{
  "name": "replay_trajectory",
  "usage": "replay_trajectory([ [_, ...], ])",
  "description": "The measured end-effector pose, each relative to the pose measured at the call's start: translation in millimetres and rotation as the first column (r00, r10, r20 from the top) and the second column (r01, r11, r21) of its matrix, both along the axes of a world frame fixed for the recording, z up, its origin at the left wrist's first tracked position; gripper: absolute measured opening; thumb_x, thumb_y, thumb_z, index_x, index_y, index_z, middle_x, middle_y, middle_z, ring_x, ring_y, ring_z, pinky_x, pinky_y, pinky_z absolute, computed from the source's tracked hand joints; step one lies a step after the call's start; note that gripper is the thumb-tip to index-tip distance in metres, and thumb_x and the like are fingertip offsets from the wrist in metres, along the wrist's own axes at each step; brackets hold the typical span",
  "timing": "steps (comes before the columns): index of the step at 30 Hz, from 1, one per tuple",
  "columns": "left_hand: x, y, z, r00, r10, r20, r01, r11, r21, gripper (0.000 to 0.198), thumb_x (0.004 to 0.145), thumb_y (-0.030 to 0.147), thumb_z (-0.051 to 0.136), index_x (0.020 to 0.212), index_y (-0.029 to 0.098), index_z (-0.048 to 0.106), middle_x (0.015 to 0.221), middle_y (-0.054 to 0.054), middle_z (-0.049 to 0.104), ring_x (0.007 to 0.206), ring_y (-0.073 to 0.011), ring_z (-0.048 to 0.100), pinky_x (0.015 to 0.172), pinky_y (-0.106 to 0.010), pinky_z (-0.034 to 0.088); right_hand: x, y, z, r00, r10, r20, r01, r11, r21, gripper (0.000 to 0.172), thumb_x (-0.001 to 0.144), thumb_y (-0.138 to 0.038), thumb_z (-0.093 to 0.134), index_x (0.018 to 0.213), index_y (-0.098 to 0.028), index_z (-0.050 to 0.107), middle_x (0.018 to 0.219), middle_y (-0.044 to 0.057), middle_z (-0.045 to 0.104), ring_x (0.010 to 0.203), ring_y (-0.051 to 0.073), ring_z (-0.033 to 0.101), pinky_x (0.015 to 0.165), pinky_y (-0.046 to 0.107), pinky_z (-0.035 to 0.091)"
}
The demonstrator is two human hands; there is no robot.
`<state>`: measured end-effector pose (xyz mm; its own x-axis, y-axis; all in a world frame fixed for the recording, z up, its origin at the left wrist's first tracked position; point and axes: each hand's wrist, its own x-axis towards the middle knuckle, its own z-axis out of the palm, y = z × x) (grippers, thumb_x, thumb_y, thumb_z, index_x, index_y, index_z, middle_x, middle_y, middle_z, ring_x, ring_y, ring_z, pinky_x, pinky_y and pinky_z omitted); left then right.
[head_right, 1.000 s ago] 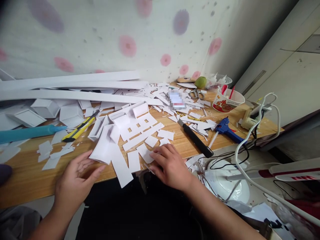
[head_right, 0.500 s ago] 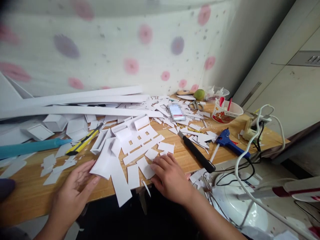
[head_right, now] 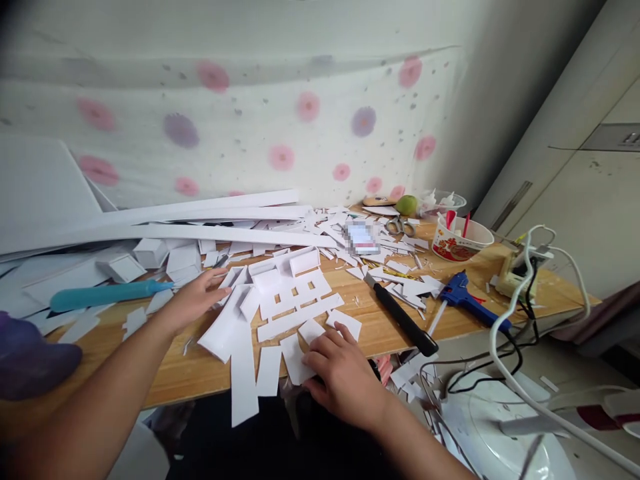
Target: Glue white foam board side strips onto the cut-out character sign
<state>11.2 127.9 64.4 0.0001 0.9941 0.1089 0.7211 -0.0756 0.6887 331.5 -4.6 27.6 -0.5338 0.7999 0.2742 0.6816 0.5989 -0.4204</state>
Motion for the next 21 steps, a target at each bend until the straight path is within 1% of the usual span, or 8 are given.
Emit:
replay_trajectory([
  [4,10,18,2.5,0.994,-0.052,-0.1,0.049,0.998,-0.04,0.055,0.074,0.044,0.06,0.124,0.023,0.058,0.128,-0.01,0.064,0.118,-0.0312,0.06,0.093,-0.04,0.05,3,-4,-4.7,0.999,0.005,-0.037,-0.004,0.999,0.033,0.024,0.082,-0.016,0.064,0.105,-0.023,0.065,0.107,0.004,0.066,0.103,0.024,0.057,0.105,0.05,0.036],
  [9,15,30,3.3,0.979,-0.077,-0.191,0.065,0.996,-0.067,0.058,0.078,0.044,0.053,0.132,0.021,0.053,0.132,-0.01,0.061,0.119,-0.0305,0.058,0.097,-0.039,0.046,1,-7,-11.9,0.999,0.008,-0.054,-0.003,0.995,0.096,0.018,0.088,-0.016,0.059,0.103,-0.022,0.065,0.106,0.005,0.066,0.102,0.023,0.055,0.101,0.048,0.039],
  [11,17,33,6.0,0.972,-0.095,-0.217,0.076,0.993,-0.095,0.057,0.079,0.041,0.053,0.133,0.023,0.053,0.132,-0.009,0.061,0.117,-0.0304,0.059,0.097,-0.039,0.046,0,-6,-14.1,0.998,0.023,-0.061,-0.016,0.994,0.112,0.016,0.089,-0.017,0.059,0.102,-0.022,0.065,0.105,0.005,0.066,0.1,0.022,0.055,0.1,0.047,0.039],
  [15,21,35,11.8,0.963,-0.119,-0.243,0.088,0.987,-0.137,0.056,0.079,0.036,0.052,0.134,0.027,0.052,0.126,-0.006,0.065,0.11,-0.0284,0.063,0.092,-0.037,0.048,-1,-6,-16.7,0.996,0.035,-0.084,-0.024,0.991,0.132,0.015,0.088,-0.017,0.06,0.102,-0.022,0.065,0.103,0.005,0.066,0.095,0.022,0.055,0.099,0.046,0.039],
  [19,23,34,13.2,0.959,-0.134,-0.252,0.104,0.986,-0.126,0.056,0.079,0.039,0.055,0.133,0.026,0.053,0.134,-0.006,0.06,0.119,-0.0283,0.058,0.098,-0.036,0.045,-1,-8,-16.5,0.995,0.033,-0.097,-0.018,0.989,0.149,0.015,0.087,-0.015,0.061,0.099,-0.022,0.065,0.101,0.005,0.066,0.094,0.022,0.055,0.097,0.045,0.04],
  [21,23,34,12.4,0.958,-0.147,-0.245,0.121,0.986,-0.117,0.058,0.077,0.042,0.058,0.132,0.025,0.054,0.136,-0.005,0.059,0.121,-0.0282,0.056,0.098,-0.035,0.045,-1,-10,-15.6,0.994,0.034,-0.102,-0.018,0.988,0.153,0.014,0.086,-0.015,0.061,0.099,-0.022,0.065,0.1,0.005,0.066,0.092,0.022,0.055,0.096,0.045,0.041],
])
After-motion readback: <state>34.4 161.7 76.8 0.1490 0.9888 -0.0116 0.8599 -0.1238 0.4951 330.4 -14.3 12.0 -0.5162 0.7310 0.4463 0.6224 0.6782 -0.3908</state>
